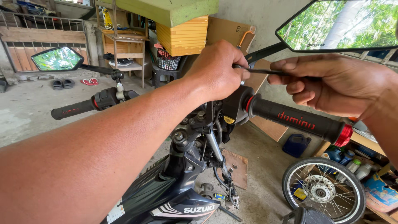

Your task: The person uses a wrench to tighten bolts on the motorcycle's front fork and handlebar area. They adjust the handlebar controls and mirrors, then place tools on the seat.

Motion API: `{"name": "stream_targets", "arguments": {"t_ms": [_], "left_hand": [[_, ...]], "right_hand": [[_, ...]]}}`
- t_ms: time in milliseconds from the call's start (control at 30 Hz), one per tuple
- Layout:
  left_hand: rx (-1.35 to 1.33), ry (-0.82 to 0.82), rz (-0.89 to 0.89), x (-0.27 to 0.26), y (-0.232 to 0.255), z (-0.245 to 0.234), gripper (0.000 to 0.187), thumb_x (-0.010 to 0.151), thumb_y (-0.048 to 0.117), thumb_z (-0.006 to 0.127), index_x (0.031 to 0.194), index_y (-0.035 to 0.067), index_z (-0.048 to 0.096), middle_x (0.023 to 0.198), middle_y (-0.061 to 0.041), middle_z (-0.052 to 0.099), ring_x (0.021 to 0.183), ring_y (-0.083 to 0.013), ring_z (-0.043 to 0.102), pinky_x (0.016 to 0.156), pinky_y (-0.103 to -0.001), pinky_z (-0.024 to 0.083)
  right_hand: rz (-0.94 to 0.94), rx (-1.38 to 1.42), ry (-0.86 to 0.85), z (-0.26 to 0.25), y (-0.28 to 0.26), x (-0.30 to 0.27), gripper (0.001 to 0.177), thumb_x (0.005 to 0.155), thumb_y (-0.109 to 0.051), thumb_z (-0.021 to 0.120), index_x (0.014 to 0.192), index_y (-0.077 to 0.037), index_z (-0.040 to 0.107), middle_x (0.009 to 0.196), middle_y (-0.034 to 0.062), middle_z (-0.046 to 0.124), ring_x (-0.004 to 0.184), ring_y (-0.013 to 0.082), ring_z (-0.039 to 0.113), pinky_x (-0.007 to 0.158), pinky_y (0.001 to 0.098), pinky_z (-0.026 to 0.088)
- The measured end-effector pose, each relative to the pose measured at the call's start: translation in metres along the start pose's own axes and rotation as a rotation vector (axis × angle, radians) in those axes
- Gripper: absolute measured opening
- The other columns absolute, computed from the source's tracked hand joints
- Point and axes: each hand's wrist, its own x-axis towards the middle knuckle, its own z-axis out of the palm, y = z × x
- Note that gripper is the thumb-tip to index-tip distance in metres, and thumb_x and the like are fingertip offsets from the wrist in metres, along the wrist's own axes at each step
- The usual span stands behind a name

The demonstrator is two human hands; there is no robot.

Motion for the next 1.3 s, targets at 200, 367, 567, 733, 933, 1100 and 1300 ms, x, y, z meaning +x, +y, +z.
{"name": "stream_targets", "arguments": {"t_ms": [200,367,567,733,933,1100,1300], "left_hand": [[0.017,-0.023,-0.010,-0.003,0.003,-0.010,0.016,0.082,0.024,0.079,0.089,0.011,0.081,0.079,-0.007,0.079,0.074,-0.0170,0.076,0.069,-0.033,0.058],[0.000,-0.115,-0.058,-0.003,0.010,-0.016,0.018,0.084,0.027,0.076,0.089,0.010,0.080,0.073,-0.004,0.077,0.067,-0.0135,0.074,0.064,-0.033,0.058],[0.036,-0.161,0.021,-0.001,0.017,-0.023,0.019,0.086,0.027,0.074,0.085,0.008,0.079,0.070,-0.005,0.076,0.065,-0.0144,0.073,0.063,-0.034,0.056],[0.063,-0.125,-0.011,-0.009,0.013,-0.029,0.020,0.088,0.028,0.072,0.085,0.010,0.080,0.071,-0.006,0.076,0.066,-0.0160,0.073,0.063,-0.035,0.056],[0.029,-0.030,-0.068,-0.026,0.002,-0.040,0.020,0.088,0.027,0.071,0.084,0.009,0.079,0.071,-0.007,0.076,0.065,-0.0174,0.073,0.063,-0.036,0.056],[-0.039,0.074,-0.025,-0.038,-0.005,-0.039,0.021,0.086,0.024,0.072,0.079,0.005,0.077,0.065,-0.009,0.074,0.060,-0.0191,0.071,0.060,-0.036,0.054],[-0.006,0.052,-0.068,-0.042,-0.005,-0.036,0.027,0.087,0.025,0.071,0.073,0.002,0.075,0.061,-0.013,0.071,0.058,-0.0234,0.071,0.060,-0.039,0.053]], "right_hand": [[-0.038,0.080,-0.039,-0.013,0.008,-0.006,0.026,0.107,-0.018,0.055,0.124,0.000,0.063,0.113,0.0126,0.071,0.078,0.0070,0.051,0.059,0.0217,0.044],[-0.011,-0.037,0.134,-0.006,0.009,-0.005,0.022,0.110,-0.021,0.055,0.120,-0.002,0.062,0.108,0.0104,0.070,0.077,0.0085,0.049,0.058,0.0241,0.041],[-0.022,-0.152,0.188,0.019,0.003,0.000,0.021,0.104,-0.019,0.053,0.111,-0.001,0.062,0.101,0.0107,0.069,0.071,0.0105,0.053,0.059,0.0251,0.046],[-0.062,-0.254,0.102,0.028,0.000,0.008,0.027,0.105,-0.020,0.055,0.123,-0.001,0.062,0.104,0.0129,0.071,0.069,0.0120,0.054,0.061,0.0269,0.049],[0.016,-0.475,0.237,0.036,-0.001,0.009,0.040,0.102,-0.025,0.058,0.134,-0.001,0.061,0.111,0.0129,0.072,0.076,0.0135,0.059,0.065,0.0322,0.048],[0.189,-0.793,0.302,0.059,-0.007,0.011,0.048,0.102,-0.037,0.062,0.138,-0.005,0.059,0.116,0.0136,0.072,0.088,0.0210,0.067,0.077,0.0373,0.056],[0.222,-1.168,0.296,0.079,-0.009,0.010,0.043,0.100,-0.040,0.065,0.134,-0.015,0.073,0.109,0.0089,0.077,0.090,0.0240,0.073,0.077,0.0372,0.056]]}}
